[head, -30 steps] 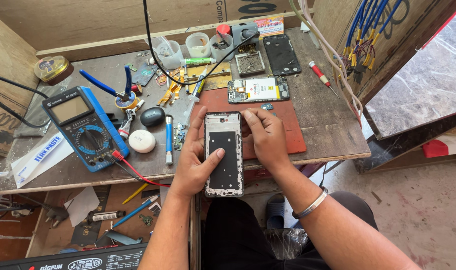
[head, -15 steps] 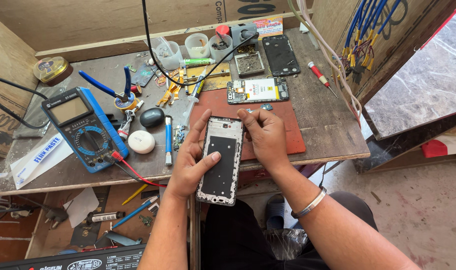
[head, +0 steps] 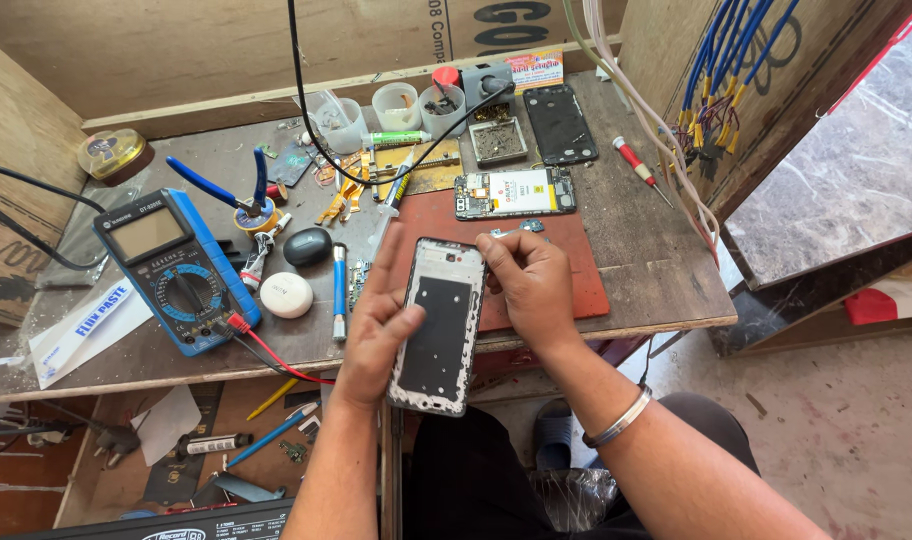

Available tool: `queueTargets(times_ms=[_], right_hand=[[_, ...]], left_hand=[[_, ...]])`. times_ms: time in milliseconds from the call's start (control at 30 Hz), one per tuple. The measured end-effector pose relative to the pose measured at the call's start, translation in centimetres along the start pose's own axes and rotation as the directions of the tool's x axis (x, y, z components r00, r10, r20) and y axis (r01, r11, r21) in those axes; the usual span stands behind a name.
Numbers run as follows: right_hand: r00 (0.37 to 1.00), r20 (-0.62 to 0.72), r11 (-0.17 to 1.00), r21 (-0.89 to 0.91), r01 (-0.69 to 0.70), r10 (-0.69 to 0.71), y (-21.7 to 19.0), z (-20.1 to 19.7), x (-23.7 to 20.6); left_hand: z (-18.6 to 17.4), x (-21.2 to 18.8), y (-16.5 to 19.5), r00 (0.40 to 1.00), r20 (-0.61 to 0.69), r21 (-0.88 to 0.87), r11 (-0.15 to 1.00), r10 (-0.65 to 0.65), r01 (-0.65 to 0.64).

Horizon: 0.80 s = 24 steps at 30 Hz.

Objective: The person removes a small component from a disassembled phone frame, then retrieves a cable from a display case and connects it to a second phone's motherboard. The phone powers on and displays a boot logo.

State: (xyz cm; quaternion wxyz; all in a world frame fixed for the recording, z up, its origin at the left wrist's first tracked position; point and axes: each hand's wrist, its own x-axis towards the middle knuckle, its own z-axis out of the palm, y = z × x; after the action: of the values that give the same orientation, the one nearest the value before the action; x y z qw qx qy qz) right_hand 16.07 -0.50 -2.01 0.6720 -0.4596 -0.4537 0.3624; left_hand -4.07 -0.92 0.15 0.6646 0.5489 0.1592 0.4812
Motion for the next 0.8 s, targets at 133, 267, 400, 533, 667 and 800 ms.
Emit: queueTargets(times_ms=[133, 267, 400, 533, 667, 800], right_hand=[[0.988, -0.153, 0.984, 0.175, 0.003, 0.025, 0.2, 0.1, 0.3], [0.974, -0.217, 0.948, 0.319, 0.008, 0.064, 0.5, 0.2, 0.7], [0.962, -0.272, 0.942, 0.33, 0.063, 0.031, 0.6, 0.2, 1.0], [0.954, -0.288, 0.966, 0.257, -0.005, 0.082, 0.3, 0.3, 0.7], [0.98, -0.198, 0.999, 0.033, 0.027, -0.019, -0.3, 0.8, -0.7], [0.992, -0.097, 0.997, 0.029, -0.072, 0.075, -0.8, 1.0, -0.3]], left_hand=[[-0.6, -0.2, -1.2, 0.986, -0.079, -0.222, 0.962, 0.146, -0.16], [-0.5, 0.2, -2.7, 0.982, -0.12, 0.092, 0.987, 0.144, -0.133], [0.5, 0.2, -2.7, 0.987, -0.049, 0.301, 0.945, 0.152, -0.131], [2.0, 0.0, -2.6, 0.975, 0.014, 0.561, 0.806, 0.22, -0.189], [2.4, 0.1, -2.9, 0.939, -0.047, 0.49, 0.827, 0.34, -0.275], [1.7, -0.4, -3.2, 0.911, -0.105, 0.571, 0.774, 0.399, -0.273]])
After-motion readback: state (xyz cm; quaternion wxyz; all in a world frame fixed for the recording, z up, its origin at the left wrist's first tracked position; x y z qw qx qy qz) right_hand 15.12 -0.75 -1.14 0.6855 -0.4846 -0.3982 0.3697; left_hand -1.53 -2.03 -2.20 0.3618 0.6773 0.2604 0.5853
